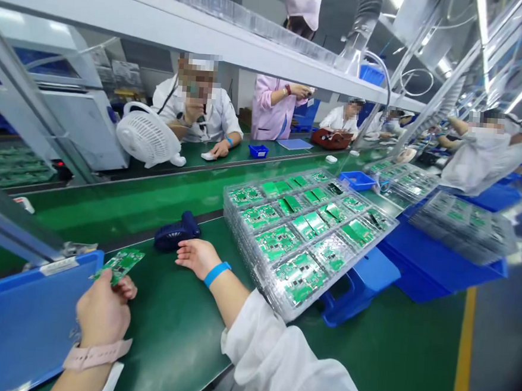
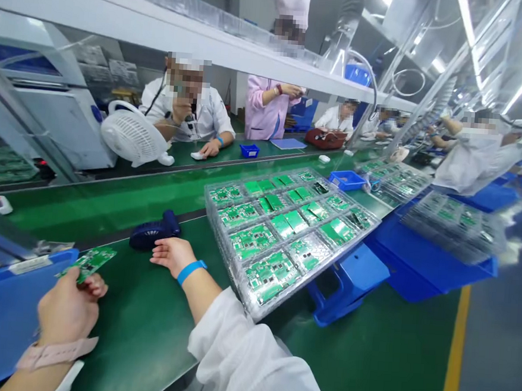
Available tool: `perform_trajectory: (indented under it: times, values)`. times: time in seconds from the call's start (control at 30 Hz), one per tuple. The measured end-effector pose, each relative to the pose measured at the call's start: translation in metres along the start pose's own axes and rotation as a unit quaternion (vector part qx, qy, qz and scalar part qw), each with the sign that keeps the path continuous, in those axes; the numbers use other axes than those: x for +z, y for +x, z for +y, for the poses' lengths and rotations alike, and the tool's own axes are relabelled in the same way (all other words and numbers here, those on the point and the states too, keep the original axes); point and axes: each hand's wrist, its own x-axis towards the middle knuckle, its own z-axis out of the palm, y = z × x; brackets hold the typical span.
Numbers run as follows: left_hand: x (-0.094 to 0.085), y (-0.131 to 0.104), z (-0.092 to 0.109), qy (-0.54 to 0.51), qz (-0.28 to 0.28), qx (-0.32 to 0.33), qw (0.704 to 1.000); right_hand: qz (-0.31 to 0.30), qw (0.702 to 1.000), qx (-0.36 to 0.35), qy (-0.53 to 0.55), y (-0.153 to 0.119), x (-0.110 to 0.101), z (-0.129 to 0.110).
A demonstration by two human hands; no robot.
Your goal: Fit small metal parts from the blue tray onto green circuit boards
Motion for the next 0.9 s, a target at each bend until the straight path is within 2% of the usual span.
perform_trajectory:
  times: [0.07, 0.13, 0.9]
  values:
    - [0.0003, -0.0007, 0.0011, -0.072, 0.036, -0.080, 0.993, 0.001, 1.000, -0.008, -0.003, -0.0022, 0.0005, -0.0005]
    - [0.0005, -0.0004, 0.0011, -0.100, 0.051, -0.112, 0.987, -0.002, 1.000, -0.014, -0.004, -0.0027, 0.0008, -0.0005]
    - [0.0002, 0.0000, -0.0049, -0.133, 0.061, -0.110, 0.983, -0.006, 0.999, -0.032, -0.017, 0.0065, -0.0029, 0.0063]
